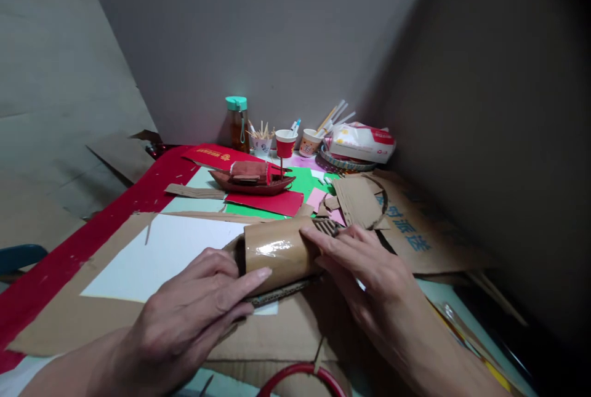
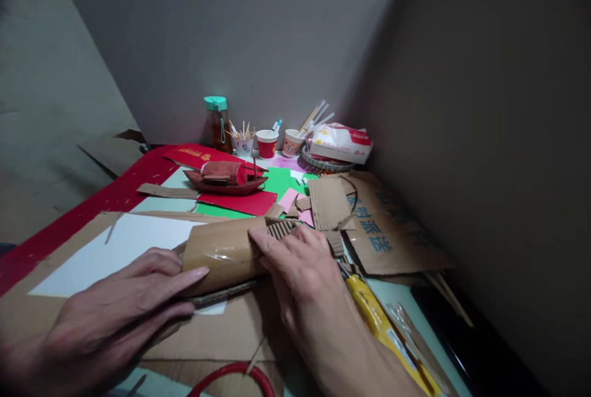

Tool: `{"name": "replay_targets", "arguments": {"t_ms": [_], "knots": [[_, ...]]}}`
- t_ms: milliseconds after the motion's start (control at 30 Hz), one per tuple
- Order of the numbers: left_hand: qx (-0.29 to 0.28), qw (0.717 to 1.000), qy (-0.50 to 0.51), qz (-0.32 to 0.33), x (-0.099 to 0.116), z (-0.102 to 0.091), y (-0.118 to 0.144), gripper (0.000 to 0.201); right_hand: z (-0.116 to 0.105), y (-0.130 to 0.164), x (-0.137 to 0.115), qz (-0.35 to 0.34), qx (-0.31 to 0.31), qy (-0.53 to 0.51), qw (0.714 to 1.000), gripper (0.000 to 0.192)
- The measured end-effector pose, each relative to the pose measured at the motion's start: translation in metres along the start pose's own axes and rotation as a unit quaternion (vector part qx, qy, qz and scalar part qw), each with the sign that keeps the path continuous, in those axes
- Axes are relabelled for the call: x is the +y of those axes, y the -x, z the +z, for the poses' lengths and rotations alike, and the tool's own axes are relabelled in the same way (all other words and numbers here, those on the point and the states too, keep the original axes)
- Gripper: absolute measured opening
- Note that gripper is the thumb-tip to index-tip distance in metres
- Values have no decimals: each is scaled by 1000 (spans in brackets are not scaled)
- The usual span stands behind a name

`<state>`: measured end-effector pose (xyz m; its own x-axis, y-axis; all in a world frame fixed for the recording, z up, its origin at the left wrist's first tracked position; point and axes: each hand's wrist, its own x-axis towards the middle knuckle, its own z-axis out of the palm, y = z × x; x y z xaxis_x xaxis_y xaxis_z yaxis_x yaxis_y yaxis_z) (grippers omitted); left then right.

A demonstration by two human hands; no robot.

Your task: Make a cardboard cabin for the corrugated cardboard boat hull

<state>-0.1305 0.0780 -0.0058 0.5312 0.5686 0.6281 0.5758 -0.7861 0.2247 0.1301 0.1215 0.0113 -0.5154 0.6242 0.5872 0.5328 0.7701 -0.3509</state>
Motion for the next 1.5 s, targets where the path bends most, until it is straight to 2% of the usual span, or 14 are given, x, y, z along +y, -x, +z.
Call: {"name": "replay_targets", "arguments": {"t_ms": [133, 300, 367, 467, 533, 700, 833, 967, 1100, 1167, 1267, 1333, 1400, 1500], "knots": [[8, 998, -45, -43, -1, 1, 3, 48, 1, 1, 1, -1, 4, -2, 1000, 40], [-16, 998, -41, -35, -4, 0, 5, 50, -7, 1, 0, 24, -34, 1, 999, 43], [-9, 999, -32, -32, -4, 0, 4, 50, -14, -1, 2, 56, -25, 7, 998, 45], [2, 999, -23, -31, -5, -1, 2, 49, -23, -5, 8, 137, 27, 3, 990, 42], [6, 999, -18, -35, -9, -4, 1, 47, -28, -8, 12, 178, 29, -23, 983, 40], [20, 996, 13, -82, -28, -19, -8, 38, -36, -9, 4, 185, -62, -56, 979, 29], [27, 994, 35, -104, -43, -27, -16, 30, -38, -7, -9, 178, -84, -56, 979, 20], [30, 986, 72, -147, -52, -26, -18, 22, -34, -4, -10, 200, -125, -90, 968, 20], [48, 966, 123, -222, -55, -24, -18, 15, -27, 1, -9, 230, -153, -182, 944, 24], [49, 959, 135, -244, -55, -24, -19, 14, -23, 1, -14, 236, -165, -264, 921, 20], [60, 954, 144, -256, -55, -23, -20, 15, -17, 0, -25, 271, -187, -410, 850, 16], [68, 951, 153, -258, -54, -23, -21, 15, -15, -1, -32, 298, -197, -469, 807, 17], [71, 950, 160, -259, -53, -22, -22, 15, -13, -2, -35, 309, -201, -483, 794, 19], [76, 949, 160, -261, -51, -21, -25, 17, -15, -4, -32, 302, -208, -474, 801, 19]]}}
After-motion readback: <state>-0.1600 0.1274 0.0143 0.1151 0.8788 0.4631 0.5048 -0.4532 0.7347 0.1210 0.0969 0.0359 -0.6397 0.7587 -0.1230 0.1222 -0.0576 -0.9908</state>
